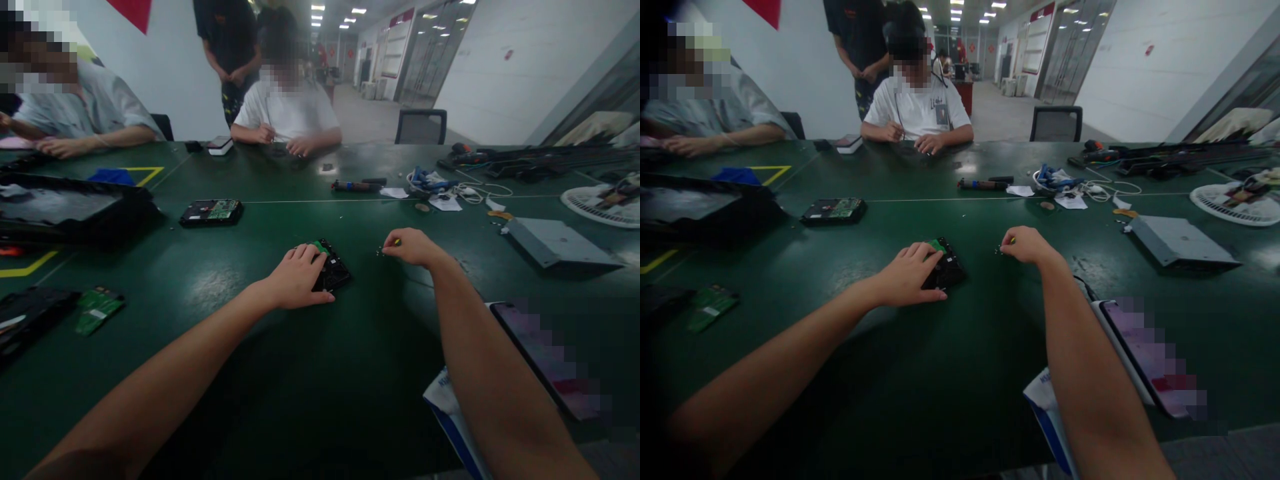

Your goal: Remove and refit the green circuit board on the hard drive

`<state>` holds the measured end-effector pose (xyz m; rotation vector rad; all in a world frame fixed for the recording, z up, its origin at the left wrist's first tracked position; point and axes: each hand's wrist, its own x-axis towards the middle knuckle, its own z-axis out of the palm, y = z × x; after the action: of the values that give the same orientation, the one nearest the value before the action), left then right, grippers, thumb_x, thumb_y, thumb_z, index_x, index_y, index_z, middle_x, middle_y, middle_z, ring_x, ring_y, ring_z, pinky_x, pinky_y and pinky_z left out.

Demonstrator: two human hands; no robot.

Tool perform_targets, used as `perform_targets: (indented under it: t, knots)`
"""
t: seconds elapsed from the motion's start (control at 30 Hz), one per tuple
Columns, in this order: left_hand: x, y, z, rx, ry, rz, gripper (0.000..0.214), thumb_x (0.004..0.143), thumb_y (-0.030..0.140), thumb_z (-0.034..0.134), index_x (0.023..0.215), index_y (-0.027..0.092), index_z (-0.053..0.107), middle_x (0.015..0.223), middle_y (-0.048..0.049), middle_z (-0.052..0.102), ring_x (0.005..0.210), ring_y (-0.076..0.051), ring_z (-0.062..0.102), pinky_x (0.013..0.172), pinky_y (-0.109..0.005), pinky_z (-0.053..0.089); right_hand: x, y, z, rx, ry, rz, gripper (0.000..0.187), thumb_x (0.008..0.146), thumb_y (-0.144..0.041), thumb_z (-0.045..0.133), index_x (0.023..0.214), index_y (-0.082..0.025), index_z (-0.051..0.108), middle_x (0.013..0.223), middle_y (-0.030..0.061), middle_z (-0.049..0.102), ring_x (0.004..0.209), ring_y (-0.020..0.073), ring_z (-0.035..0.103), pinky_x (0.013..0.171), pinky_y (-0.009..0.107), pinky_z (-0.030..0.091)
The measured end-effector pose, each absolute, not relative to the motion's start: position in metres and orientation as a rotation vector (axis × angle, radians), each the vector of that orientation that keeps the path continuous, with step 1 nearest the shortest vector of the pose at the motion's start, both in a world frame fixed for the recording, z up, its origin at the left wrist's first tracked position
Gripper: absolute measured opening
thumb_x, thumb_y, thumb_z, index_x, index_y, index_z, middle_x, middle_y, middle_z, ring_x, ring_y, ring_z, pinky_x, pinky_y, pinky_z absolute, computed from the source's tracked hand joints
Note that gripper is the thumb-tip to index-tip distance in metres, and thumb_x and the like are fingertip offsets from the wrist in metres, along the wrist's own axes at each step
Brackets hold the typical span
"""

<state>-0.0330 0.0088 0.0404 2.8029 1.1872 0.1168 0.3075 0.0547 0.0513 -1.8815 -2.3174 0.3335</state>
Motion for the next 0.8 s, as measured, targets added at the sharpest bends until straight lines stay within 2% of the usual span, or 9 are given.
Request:
perform_targets:
  t: [0.23,0.63,0.8]
  knots:
    - [-0.0329,0.0092,0.0393,2.803,1.194,0.109,0.100,0.083,0.083,0.054,0.154,0.014,0.044,0.149,-0.0218,0.048,0.140,-0.044,0.041,0.118,-0.055,0.034,0.3054,0.0556,0.0474,-1.839,-2.394,0.412,0.007,0.084,-0.021,0.074,0.089,-0.020,0.079,0.098,0.0070,0.079,0.092,0.0252,0.073,0.082,0.036,0.052]
    - [-0.0334,0.0095,0.0386,2.810,1.189,0.108,0.099,0.084,0.083,0.054,0.155,0.015,0.043,0.150,-0.0211,0.047,0.140,-0.043,0.041,0.118,-0.056,0.035,0.3063,0.0548,0.0441,-1.837,-2.393,0.426,0.008,0.086,-0.021,0.072,0.090,-0.020,0.079,0.101,0.0077,0.079,0.095,0.0257,0.073,0.084,0.036,0.053]
    - [-0.0333,0.0082,0.0395,2.806,1.184,0.113,0.098,0.084,0.081,0.055,0.155,0.015,0.043,0.150,-0.0211,0.047,0.140,-0.043,0.041,0.118,-0.057,0.034,0.3061,0.0564,0.0450,-1.893,-2.286,0.313,0.013,0.088,-0.024,0.067,0.091,-0.018,0.079,0.102,0.0100,0.079,0.096,0.0270,0.073,0.087,0.037,0.053]
